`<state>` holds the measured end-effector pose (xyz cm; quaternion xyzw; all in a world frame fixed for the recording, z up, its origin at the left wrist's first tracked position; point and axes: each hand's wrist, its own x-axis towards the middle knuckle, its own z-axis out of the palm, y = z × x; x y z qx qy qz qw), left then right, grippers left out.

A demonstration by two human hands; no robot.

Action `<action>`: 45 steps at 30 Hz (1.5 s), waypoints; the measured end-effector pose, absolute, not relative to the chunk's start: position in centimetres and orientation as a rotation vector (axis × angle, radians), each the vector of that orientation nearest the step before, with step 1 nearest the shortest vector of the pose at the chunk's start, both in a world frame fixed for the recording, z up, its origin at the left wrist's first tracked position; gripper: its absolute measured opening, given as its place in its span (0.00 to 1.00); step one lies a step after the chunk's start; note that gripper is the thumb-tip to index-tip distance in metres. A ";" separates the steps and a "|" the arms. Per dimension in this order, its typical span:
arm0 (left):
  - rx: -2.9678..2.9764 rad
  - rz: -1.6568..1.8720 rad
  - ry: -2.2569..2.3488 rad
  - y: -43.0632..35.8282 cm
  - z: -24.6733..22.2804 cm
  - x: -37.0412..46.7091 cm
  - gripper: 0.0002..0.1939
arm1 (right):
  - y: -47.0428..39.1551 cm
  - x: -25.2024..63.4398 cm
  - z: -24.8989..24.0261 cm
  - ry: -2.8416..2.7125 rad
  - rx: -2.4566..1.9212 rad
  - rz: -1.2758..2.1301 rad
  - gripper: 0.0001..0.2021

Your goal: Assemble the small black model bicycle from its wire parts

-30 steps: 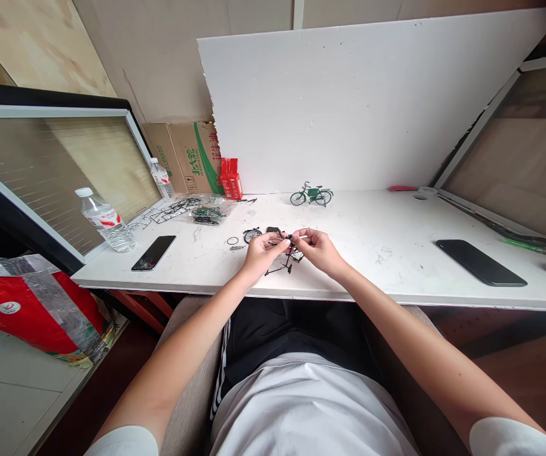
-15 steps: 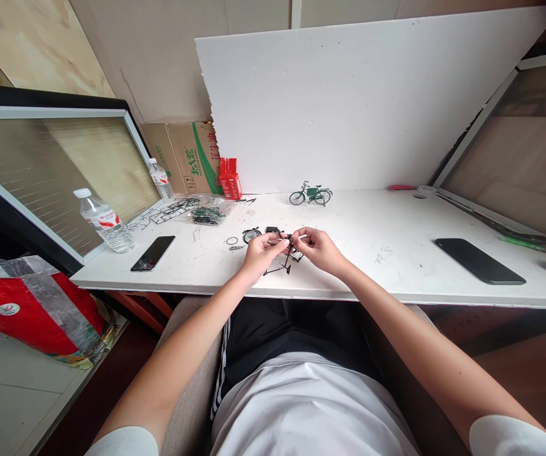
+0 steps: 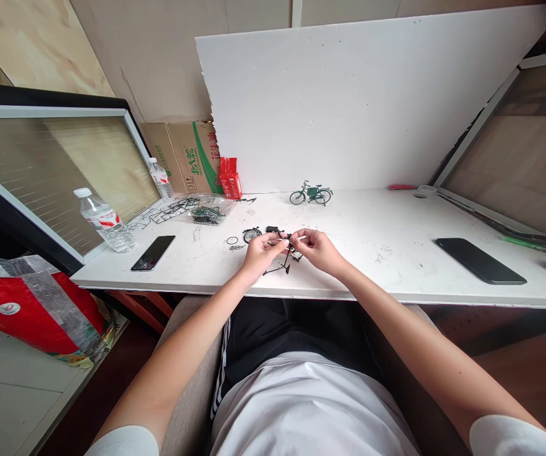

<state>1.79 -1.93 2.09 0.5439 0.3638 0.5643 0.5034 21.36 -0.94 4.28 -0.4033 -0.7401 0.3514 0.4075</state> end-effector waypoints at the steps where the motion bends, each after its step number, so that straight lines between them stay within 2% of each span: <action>1: 1.320 1.365 0.878 -1.9 2.1 1.8 0.22 | -1.0 21.3 4.3 -1.861 -1.019 0.896 0.23; 32: 1.325 1.351 0.898 -2.1 2.2 1.9 0.23 | -0.8 21.4 4.3 -1.834 -1.008 1.017 0.29; 45: 1.285 1.346 0.910 -2.0 2.1 1.8 0.24 | -1.1 21.3 4.8 -1.850 -1.031 1.021 0.27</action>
